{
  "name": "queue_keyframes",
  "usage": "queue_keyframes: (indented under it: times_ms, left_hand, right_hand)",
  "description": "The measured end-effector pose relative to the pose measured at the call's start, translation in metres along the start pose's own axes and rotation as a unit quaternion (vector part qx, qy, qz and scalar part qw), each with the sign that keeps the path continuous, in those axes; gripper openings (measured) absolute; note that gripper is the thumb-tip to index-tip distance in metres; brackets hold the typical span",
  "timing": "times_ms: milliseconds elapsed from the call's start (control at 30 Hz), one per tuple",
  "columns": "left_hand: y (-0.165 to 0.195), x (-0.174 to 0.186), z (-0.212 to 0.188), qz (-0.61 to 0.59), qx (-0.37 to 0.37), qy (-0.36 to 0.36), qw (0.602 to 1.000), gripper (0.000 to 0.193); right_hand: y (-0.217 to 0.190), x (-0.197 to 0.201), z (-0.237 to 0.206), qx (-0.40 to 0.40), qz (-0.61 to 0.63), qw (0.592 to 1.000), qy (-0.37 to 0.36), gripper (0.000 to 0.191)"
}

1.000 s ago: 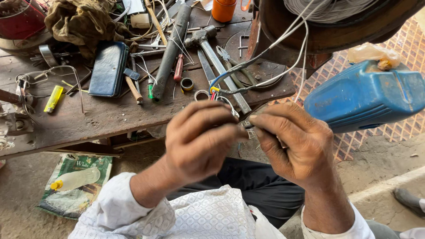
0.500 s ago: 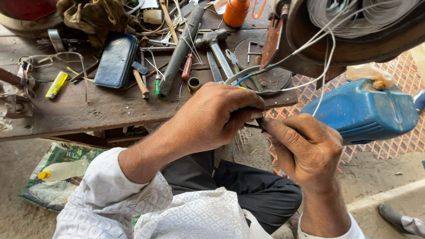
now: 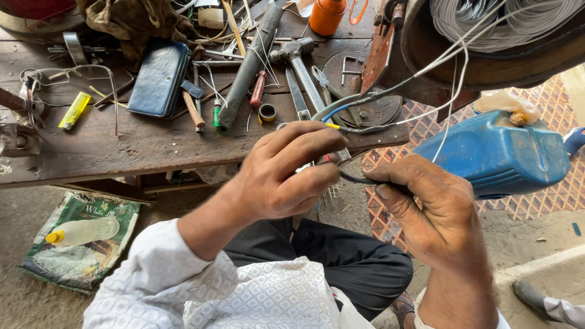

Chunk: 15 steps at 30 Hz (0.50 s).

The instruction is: The person sits on the floor at a workbench and prepares electrical wires, pulling insulation off wire ends and twisting the exposed strands together by hand. They use scissors to cut and trim the wires and wrap a joint with black electrical tape, handling red, yellow, blue and white wires from a spool.

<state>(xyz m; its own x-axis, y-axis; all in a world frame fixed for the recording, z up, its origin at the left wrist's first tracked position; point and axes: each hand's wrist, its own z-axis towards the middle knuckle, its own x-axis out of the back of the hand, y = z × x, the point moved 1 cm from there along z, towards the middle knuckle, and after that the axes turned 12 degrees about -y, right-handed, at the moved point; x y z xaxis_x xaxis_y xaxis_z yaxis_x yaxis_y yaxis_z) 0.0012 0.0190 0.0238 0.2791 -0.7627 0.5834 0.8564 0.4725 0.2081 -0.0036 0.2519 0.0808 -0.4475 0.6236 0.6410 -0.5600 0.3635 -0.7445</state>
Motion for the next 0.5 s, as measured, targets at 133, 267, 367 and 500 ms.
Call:
queue_keyframes:
  times_ms: [133, 267, 367, 500]
  left_hand:
    - [-0.003, -0.024, -0.010, 0.098, 0.008, 0.092, 0.991, 0.033]
    - [0.002, -0.028, -0.013, 0.143, -0.024, 0.132, 0.981, 0.029]
    - [0.010, -0.027, -0.013, 0.148, -0.038, 0.112, 0.982, 0.032]
    - [0.013, -0.027, -0.014, 0.149, -0.040, 0.105, 0.982, 0.038]
  right_hand:
    - [0.001, -0.003, -0.003, -0.035, 0.059, 0.997, 0.024, 0.015]
    - [0.001, -0.003, -0.005, -0.028, 0.048, 0.998, 0.029, 0.014]
    - [0.001, -0.001, -0.005, -0.029, 0.030, 0.999, 0.029, 0.013]
    - [0.001, -0.001, -0.003, -0.041, 0.036, 0.998, 0.034, 0.013]
